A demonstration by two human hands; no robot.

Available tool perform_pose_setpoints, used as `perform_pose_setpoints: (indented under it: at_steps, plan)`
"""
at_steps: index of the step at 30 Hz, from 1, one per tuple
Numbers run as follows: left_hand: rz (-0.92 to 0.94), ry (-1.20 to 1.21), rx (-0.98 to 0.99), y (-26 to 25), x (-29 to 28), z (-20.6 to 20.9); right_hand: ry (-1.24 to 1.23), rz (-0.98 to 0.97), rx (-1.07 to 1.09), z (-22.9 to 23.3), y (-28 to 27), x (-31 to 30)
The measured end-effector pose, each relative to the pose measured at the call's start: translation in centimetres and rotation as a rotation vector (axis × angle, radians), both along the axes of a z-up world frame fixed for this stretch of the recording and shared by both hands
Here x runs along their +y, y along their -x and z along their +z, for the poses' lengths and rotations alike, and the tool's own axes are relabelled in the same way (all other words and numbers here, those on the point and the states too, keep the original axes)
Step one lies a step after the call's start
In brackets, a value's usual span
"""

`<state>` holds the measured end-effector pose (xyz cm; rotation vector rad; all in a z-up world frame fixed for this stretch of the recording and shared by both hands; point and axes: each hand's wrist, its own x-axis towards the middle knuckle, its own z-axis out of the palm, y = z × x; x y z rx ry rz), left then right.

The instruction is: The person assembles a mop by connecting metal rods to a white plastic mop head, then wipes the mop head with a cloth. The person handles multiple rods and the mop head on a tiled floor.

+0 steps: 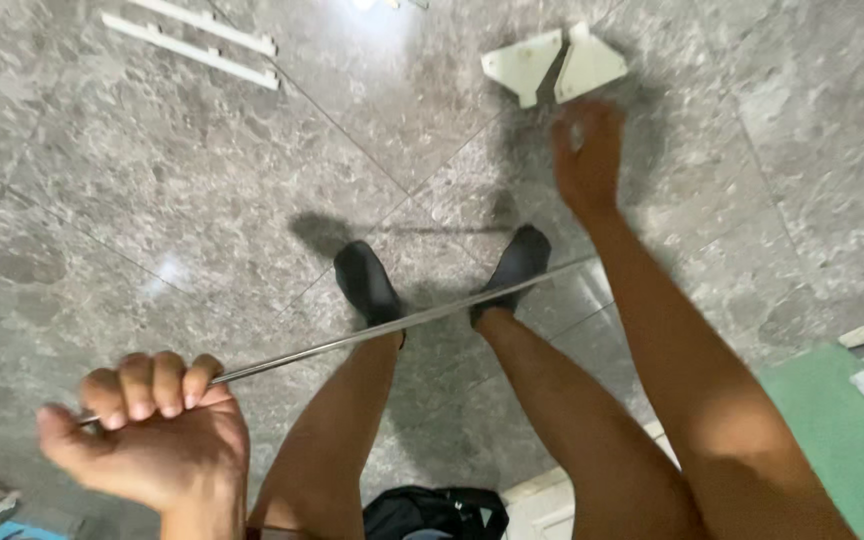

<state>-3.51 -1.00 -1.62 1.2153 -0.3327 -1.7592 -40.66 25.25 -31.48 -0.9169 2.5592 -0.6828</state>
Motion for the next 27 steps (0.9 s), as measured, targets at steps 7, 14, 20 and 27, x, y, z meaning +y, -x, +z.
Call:
perform_pose_setpoints:
  at_steps: [7, 14, 20, 27]
  plan:
    - [0.277, -0.229, -0.134, -0.8, -2.7, -8.1, -0.171, 0.393, -0.703, 17.5, -6.4, 0.9]
    - [0.141, -0.104, -0.050, -4.0, -3.1, -15.0, -0.157, 0.434, -0.376, 19.1, -4.2, 5.3]
    - [-0.322, -0.302, -0.706, 1.2, -0.4, -14.0, -0.106, 0.358, -0.382, 14.0, -6.5, 1.7]
    - [-1.051, 0.330, -0.952, 6.2, 1.8, -12.8, 0.013, 0.365, -0.289, 0.1, -13.6, -9.3]
